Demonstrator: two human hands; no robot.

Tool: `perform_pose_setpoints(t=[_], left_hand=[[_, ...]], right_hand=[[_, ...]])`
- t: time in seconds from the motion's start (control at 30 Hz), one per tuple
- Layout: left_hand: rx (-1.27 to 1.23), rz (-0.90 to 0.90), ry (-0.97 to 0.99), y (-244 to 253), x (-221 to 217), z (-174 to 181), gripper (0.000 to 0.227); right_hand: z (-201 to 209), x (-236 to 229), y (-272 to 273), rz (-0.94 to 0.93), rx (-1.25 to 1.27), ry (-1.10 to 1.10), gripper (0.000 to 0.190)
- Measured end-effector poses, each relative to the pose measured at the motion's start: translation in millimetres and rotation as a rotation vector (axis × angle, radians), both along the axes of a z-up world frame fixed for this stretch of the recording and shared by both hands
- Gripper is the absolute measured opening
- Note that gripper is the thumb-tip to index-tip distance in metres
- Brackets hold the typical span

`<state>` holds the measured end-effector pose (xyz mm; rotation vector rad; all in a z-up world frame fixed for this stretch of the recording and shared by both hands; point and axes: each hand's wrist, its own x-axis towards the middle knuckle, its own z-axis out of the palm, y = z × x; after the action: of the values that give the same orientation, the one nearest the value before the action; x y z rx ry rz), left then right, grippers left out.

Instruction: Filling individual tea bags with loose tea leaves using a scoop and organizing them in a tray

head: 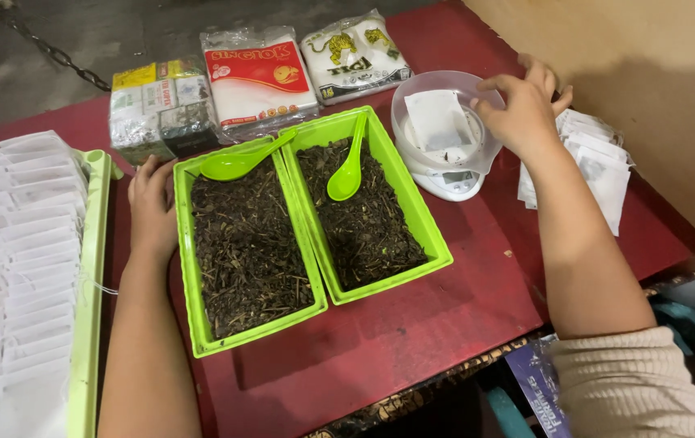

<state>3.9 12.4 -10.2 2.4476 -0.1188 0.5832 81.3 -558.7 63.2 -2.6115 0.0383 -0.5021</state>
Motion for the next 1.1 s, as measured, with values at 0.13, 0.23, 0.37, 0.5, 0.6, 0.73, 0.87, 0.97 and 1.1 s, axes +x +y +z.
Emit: perform_pose_setpoints(t=[0.13,0.23,0.37,0.5,0.6,0.73,0.87,0.97,1.1], left_hand=[[0.017,-0.014,-0.122,16,7,-8,0.05],[0.054,-0.012,-0.269,26,11,-9,0.064],[0.007,0.0,-0.211,11,-4,15,0.061],[-0.036,0.014,-0.169,3,-7,24,0.059],[-0.032,-0.009,-0.202,4,-5,23,0.061],[-0.065,-0.033,-0.224,-6,-10,34,0.054],[-0.099,-0.045,-0.281,-14,-12,42,0.044],[-0.105,-0.051,-0.323,-24,-14,53,0.036],[-0.12,-0.051,-0.369,-36,-20,66,0.031]], right_hand=[[24,-5,21,0.074,-0.034,0.109,0.024],[32,12,36,0.13,-0.232,0.157,0.028],[44,31,57,0.167,-0.363,0.344,0.045],[47,38,63,0.163,-0.426,0.462,0.049],[33,52,57,0.164,-0.423,0.485,0.044],[38,46,60,0.173,-0.384,0.473,0.045],[37,50,61,0.19,-0.4,0.469,0.044],[35,56,60,0.185,-0.409,0.478,0.041],[44,51,64,0.207,-0.394,0.426,0.023]])
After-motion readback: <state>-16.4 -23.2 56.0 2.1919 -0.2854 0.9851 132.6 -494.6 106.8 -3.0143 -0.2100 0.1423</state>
